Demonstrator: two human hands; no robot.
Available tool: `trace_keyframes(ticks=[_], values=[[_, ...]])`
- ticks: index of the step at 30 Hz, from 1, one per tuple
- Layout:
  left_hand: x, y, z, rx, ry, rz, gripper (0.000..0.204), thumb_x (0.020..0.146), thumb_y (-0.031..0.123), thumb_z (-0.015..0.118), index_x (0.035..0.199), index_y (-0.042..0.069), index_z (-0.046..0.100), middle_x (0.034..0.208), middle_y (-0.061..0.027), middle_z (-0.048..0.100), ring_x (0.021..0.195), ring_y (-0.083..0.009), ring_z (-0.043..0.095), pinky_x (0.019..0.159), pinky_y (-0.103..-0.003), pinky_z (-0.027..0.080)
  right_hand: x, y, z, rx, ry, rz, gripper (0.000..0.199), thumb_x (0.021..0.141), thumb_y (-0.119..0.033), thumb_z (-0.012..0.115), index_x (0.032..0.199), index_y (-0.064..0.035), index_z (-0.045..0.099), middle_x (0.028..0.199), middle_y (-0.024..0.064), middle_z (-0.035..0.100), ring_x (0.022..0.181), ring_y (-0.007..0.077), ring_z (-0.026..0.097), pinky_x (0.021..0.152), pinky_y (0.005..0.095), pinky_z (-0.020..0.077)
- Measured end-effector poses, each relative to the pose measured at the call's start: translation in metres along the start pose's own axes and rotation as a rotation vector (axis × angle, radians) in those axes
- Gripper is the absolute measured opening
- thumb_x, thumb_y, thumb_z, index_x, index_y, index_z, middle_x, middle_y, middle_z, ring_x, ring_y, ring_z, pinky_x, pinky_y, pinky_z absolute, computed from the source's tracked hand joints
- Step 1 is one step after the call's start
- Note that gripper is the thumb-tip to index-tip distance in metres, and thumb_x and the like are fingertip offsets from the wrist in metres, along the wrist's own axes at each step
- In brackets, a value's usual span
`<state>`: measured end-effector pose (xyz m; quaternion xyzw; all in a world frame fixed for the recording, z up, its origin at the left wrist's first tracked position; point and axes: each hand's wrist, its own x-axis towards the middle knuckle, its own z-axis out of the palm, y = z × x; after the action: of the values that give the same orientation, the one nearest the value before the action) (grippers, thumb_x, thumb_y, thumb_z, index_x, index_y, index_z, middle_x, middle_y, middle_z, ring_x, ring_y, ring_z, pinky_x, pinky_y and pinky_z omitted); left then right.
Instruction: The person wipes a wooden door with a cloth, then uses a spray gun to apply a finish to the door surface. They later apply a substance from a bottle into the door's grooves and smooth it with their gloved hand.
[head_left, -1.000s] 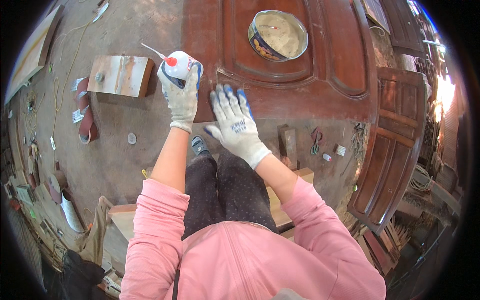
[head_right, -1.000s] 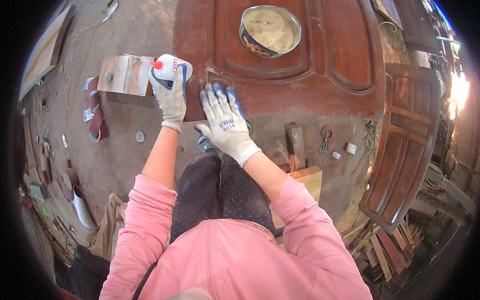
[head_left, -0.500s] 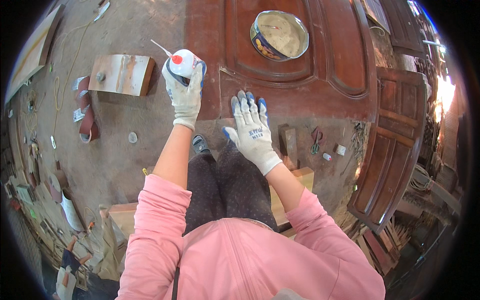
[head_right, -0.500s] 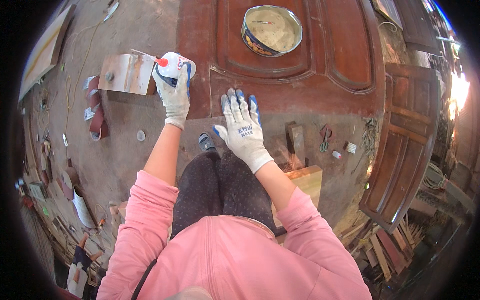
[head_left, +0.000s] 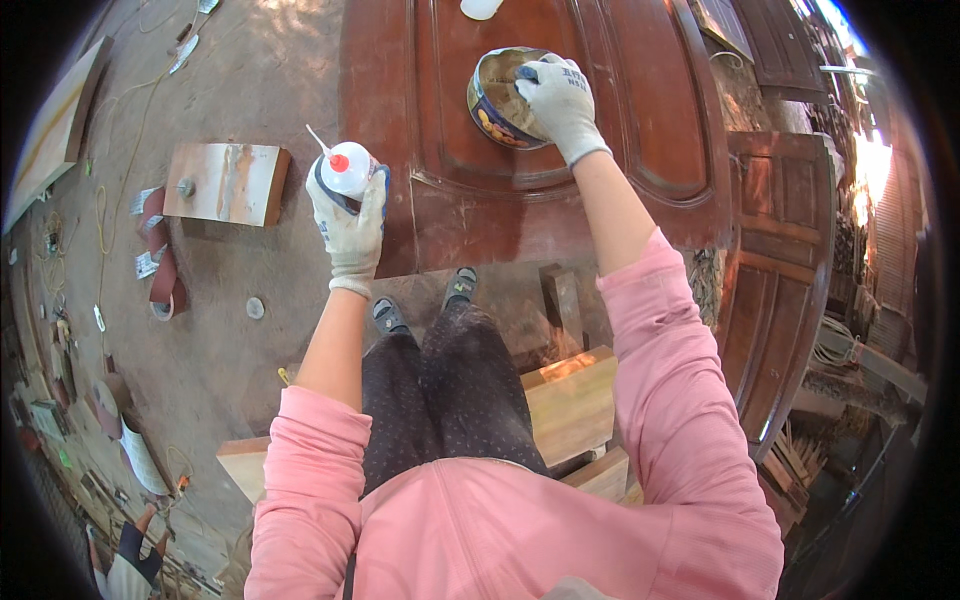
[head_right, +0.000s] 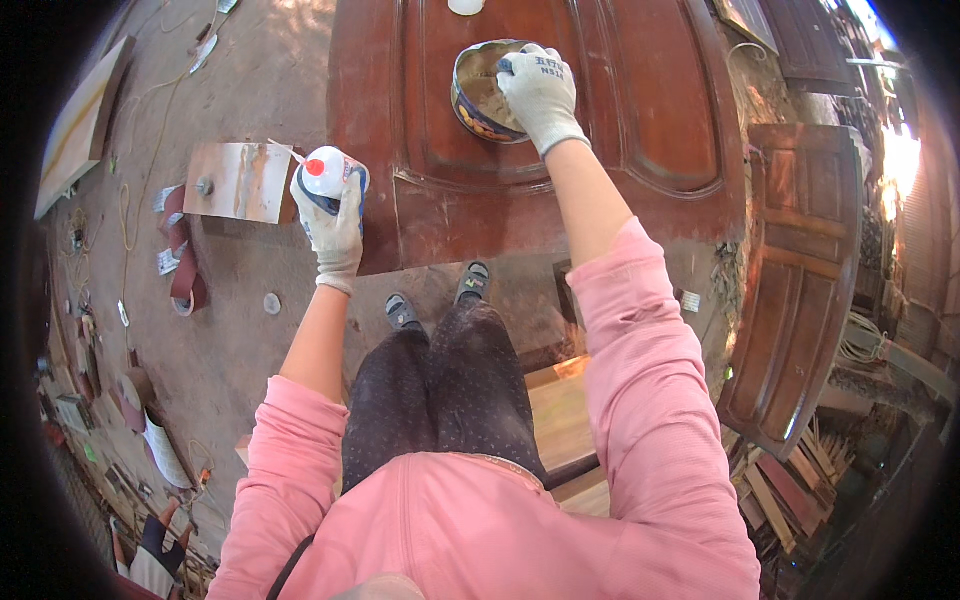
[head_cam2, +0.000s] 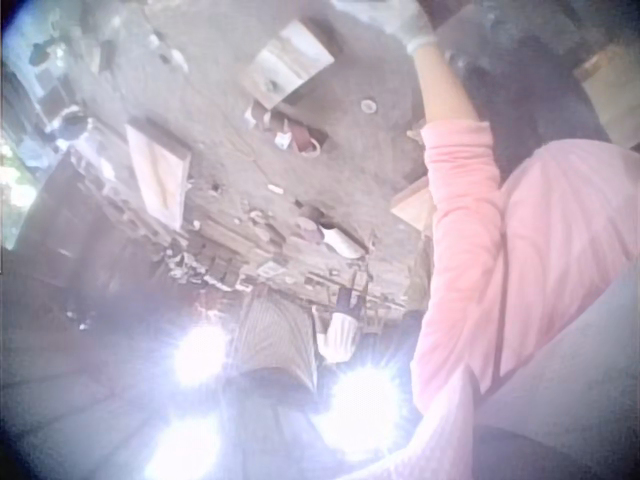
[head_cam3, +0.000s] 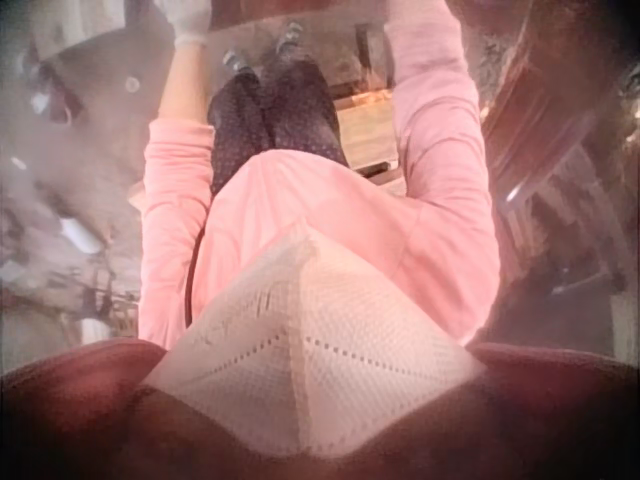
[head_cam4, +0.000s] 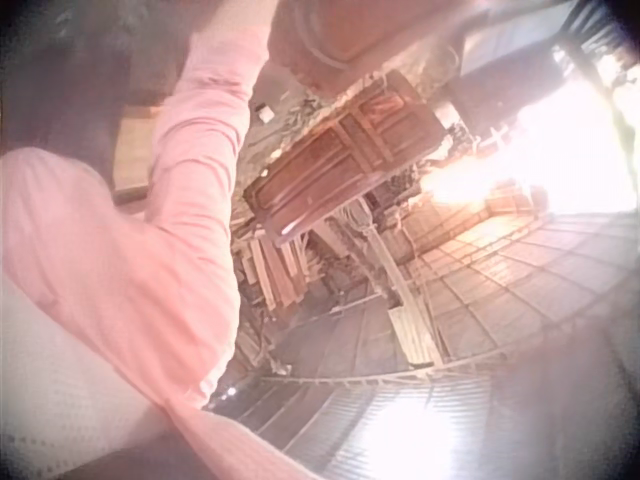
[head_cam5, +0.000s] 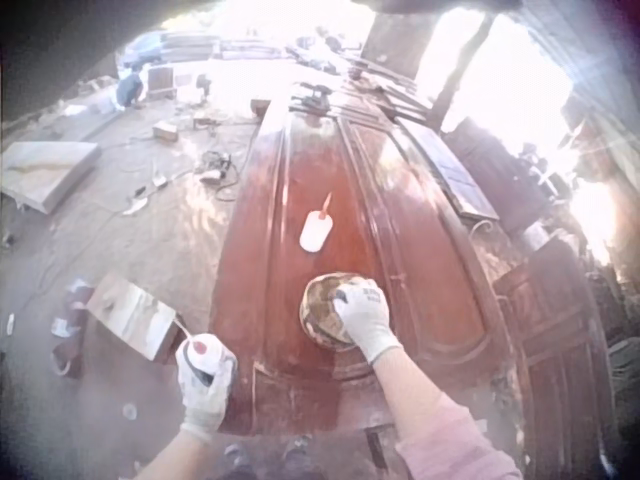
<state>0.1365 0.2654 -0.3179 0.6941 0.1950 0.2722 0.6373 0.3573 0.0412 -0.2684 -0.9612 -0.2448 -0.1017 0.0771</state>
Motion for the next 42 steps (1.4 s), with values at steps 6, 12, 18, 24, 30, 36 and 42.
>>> trace_keyframes(ticks=[6, 12, 18, 24, 30, 36, 42], values=[[0.0, -0.004, -0.003, 0.038, 0.03, 0.013, 0.061, 0.086, 0.016, 0.08, 0.133, 0.001, 0.045, 0.121, -0.0132, 0.058, 0.109, -0.0225, 0.059, 0.097, -0.037, 0.047, 0.02, -0.031, 0.009, -0.023, -0.064, 0.271, 0.033, 0.088, -0.039, 0.063, 0.103, -0.0123, 0.076, 0.114, 0.0102, 0.069, 0.107, 0.0326, 0.065, 0.09, 0.0473, 0.0512], [-0.001, -0.001, -0.001, 0.006, 0.011, 0.039, 0.06, 0.086, 0.015, 0.08, 0.133, 0.001, 0.045, 0.12, -0.0128, 0.058, 0.108, -0.0224, 0.059, 0.096, -0.037, 0.047, 0.012, -0.023, 0.011, 0.099, 0.052, 0.273, 0.034, 0.089, -0.038, 0.065, 0.102, -0.008, 0.074, 0.109, 0.0143, 0.07, 0.101, 0.0348, 0.067, 0.088, 0.0471, 0.0522], [0.0, 0.002, -0.004, 0.042, 0.049, 0.011, 0.063, 0.086, 0.018, 0.081, 0.134, 0.001, 0.044, 0.12, -0.0129, 0.058, 0.109, -0.0219, 0.059, 0.096, -0.036, 0.048, -0.061, -0.086, -0.04, 0.709, 0.114, 0.228, 0.021, 0.09, -0.02, 0.069, 0.095, 0.0011, 0.07, 0.095, 0.0191, 0.07, 0.088, 0.0339, 0.067, 0.077, 0.0428, 0.0523], [0.0, 0.003, -0.001, 0.111, 0.017, 0.019, 0.066, 0.085, 0.023, 0.082, 0.135, 0.002, 0.044, 0.122, -0.0143, 0.058, 0.111, -0.0238, 0.058, 0.097, -0.038, 0.048, -0.182, -0.157, 0.002, 0.359, 0.035, -0.005, 0.02, 0.082, -0.021, 0.073, 0.101, -0.0162, 0.07, 0.105, 0.003, 0.063, 0.106, 0.0259, 0.057, 0.092, 0.0444, 0.0413], [0.0, -0.003, -0.001, 0.086, 0.034, 0.013, 0.065, 0.085, 0.025, 0.082, 0.134, 0.003, 0.044, 0.123, -0.0144, 0.057, 0.112, -0.0247, 0.058, 0.099, -0.039, 0.047, -0.21, -0.167, 0.003, 0.146, -0.076, -0.112, 0.062, 0.088, -0.038, 0.066, 0.141, -0.0073, 0.055, 0.149, 0.0128, 0.048, 0.14, 0.0328, 0.04, 0.119, 0.0519, 0.0238], [0.0, -0.003, -0.001, 0.075, 0.036, 0.05, 0.065, 0.086, 0.029, 0.082, 0.133, 0.004, 0.045, 0.122, -0.0137, 0.056, 0.111, -0.0254, 0.057, 0.099, -0.039, 0.046, -0.221, -0.167, -0.012, 0.258, -0.312, -0.216, 0.078, 0.091, -0.044, 0.062, 0.152, -0.0015, 0.038, 0.161, 0.0175, 0.032, 0.15, 0.0337, 0.027, 0.124, 0.0516, 0.0139], [0.001, -0.002, 0.0, 0.113, 0.031, 0.063, 0.066, 0.085, 0.029, 0.082, 0.133, 0.003, 0.045, 0.122, -0.0144, 0.056, 0.109, -0.0247, 0.058, 0.097, -0.039, 0.047, -0.203, -0.179, -0.008, 0.161, -0.25, -0.122, 0.08, 0.092, -0.047, 0.059, 0.152, 0.0014, 0.036, 0.161, 0.0191, 0.03, 0.151, 0.0347, 0.024, 0.124, 0.0509, 0.0118]])
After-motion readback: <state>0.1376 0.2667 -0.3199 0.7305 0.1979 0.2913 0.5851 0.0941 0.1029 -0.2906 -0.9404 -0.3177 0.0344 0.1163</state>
